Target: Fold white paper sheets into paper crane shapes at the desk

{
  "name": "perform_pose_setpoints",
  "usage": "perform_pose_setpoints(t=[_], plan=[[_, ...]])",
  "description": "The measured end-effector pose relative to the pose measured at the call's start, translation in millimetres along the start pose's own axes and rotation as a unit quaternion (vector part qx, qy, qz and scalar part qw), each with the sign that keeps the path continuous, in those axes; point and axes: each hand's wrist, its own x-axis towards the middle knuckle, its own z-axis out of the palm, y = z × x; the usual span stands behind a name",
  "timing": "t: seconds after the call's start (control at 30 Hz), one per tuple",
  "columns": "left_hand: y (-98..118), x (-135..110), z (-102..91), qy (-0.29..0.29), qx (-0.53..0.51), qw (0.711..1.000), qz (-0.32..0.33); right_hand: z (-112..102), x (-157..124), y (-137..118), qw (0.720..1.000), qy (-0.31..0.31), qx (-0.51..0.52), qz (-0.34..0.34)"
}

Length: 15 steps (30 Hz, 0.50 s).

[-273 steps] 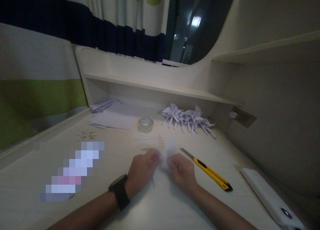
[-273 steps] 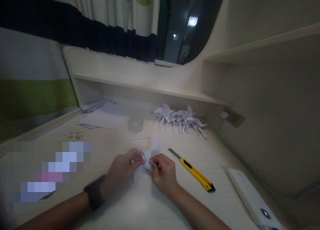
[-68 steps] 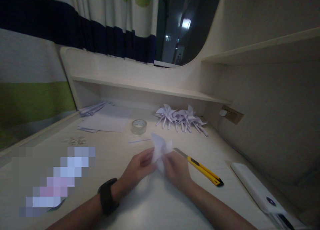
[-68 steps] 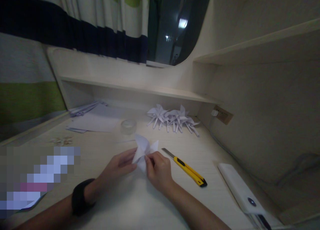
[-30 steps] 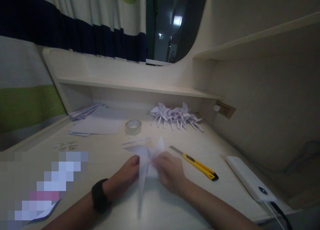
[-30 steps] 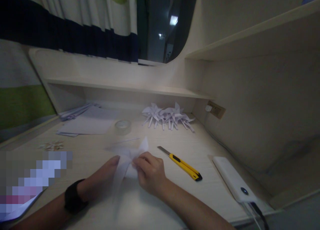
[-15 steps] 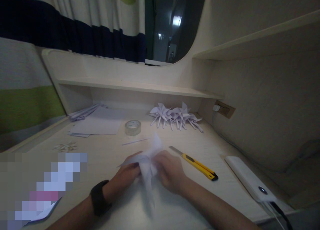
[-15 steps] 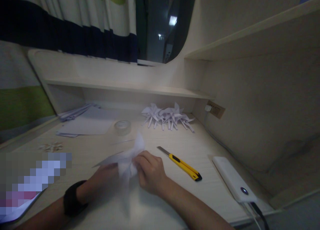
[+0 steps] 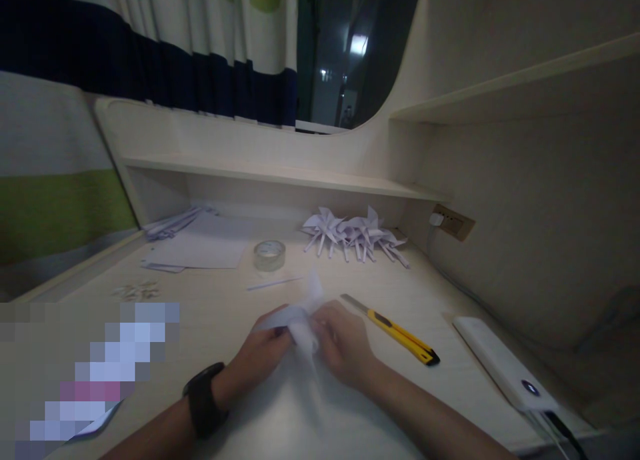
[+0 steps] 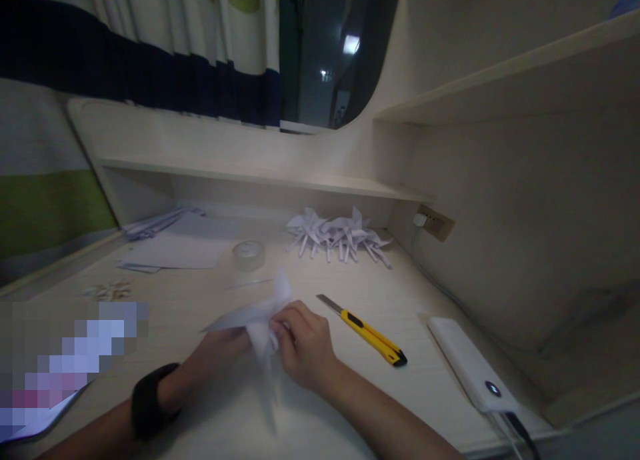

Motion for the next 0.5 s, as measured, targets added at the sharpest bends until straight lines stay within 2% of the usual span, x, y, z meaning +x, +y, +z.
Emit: perform_pose_setpoints(t=[0.1,0.17,0.33,0.5], plan=[[0.0,-0.7,-0.5,-0.01,0.039,0.999,-0.034,-0.5,-0.4,-0.4,1.0,0.001,0.005,-0.01],[-3.4,0.0,-1.0,-0.019,0.043,0.999,-0.021,-0.8,-0.4,-0.4,1.0,-0.001,0.008,-0.017],[-11.2,1.9,-0.7,-0.034,-0.015,0.999,-0.006,-1.5,0.6,1.3,1.0,-0.005,0.012,-0.028],[-14.4,4.3,3.6,-0.026,-0.036,0.999,-0.014,-0.5,-1.0,5.2,0.996,0.009,0.035,-0.076]])
